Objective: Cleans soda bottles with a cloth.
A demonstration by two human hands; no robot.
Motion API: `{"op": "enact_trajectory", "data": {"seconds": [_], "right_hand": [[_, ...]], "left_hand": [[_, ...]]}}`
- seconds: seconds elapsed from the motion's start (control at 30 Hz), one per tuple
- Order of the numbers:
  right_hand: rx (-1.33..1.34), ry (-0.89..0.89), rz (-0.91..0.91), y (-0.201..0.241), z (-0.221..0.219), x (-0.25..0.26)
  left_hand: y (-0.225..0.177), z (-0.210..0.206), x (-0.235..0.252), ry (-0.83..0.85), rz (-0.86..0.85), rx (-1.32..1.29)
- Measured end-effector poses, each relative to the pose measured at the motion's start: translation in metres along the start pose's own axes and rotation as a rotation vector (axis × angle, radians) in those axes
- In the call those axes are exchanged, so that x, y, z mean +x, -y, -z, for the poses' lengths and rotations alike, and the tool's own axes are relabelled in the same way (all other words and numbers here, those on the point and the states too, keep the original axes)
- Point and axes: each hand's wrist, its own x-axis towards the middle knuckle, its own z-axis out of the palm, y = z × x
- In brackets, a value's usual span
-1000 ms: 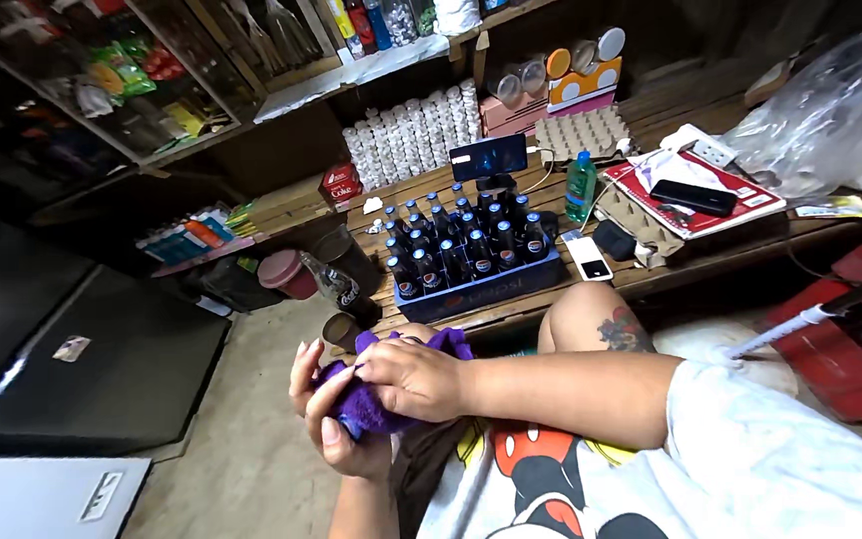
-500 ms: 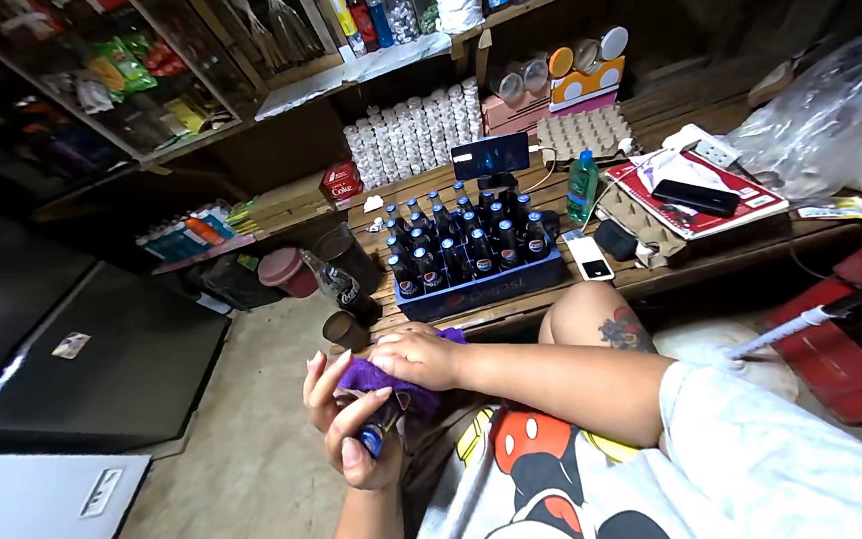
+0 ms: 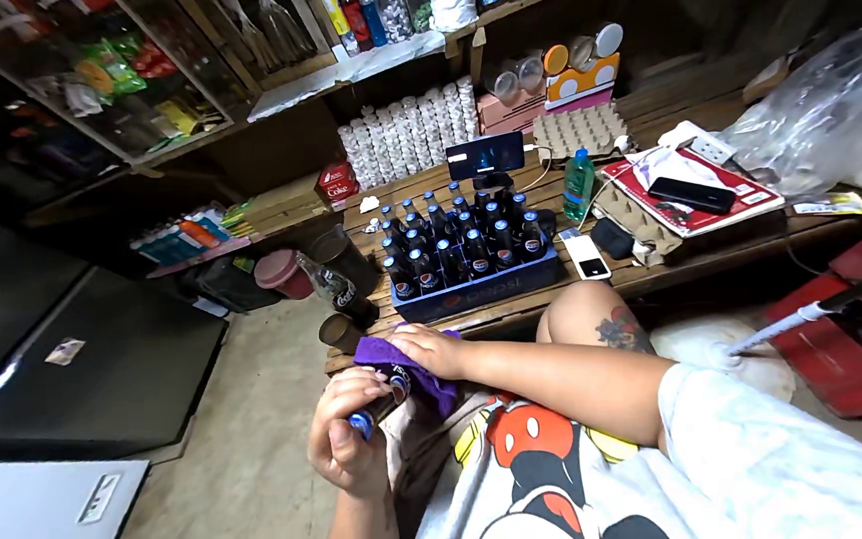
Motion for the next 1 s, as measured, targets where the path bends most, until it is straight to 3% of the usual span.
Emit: {"op": "enact_trajectory", "data": {"seconds": [0.2,0.3,0.43,0.6,0.83,1.0], "right_hand": [[-0.12,-0.032,-0.061,-0.026,-0.01,-0.004],[-0.128,-0.037,-0.041,-0.026,-0.011,-0.005],[-0.121,-0.074,-0.031,-0.025,-0.01,-0.01],[-0.125,-0.106,-0.042,-0.03,-0.012,-0.012],[-0.126,-0.108,-0.053,-0.027,-0.012,-0.012],[-0.15,-0.118,-0.042,-0.029,-0.015,-0.012]], "left_hand": [[-0.007,0.006,0.012,-0.22,0.201,-0.146],[-0.006,0.002,0.011,-0.301,0.135,-0.155],[-0.004,0.007,0.008,-0.17,-0.041,-0.183],[0.0,0.01,0.004,0.028,0.027,-0.334],[0.006,0.014,0.006,0.049,0.051,-0.428],[0.003,0.014,-0.004,0.11,0.014,-0.352]]}}
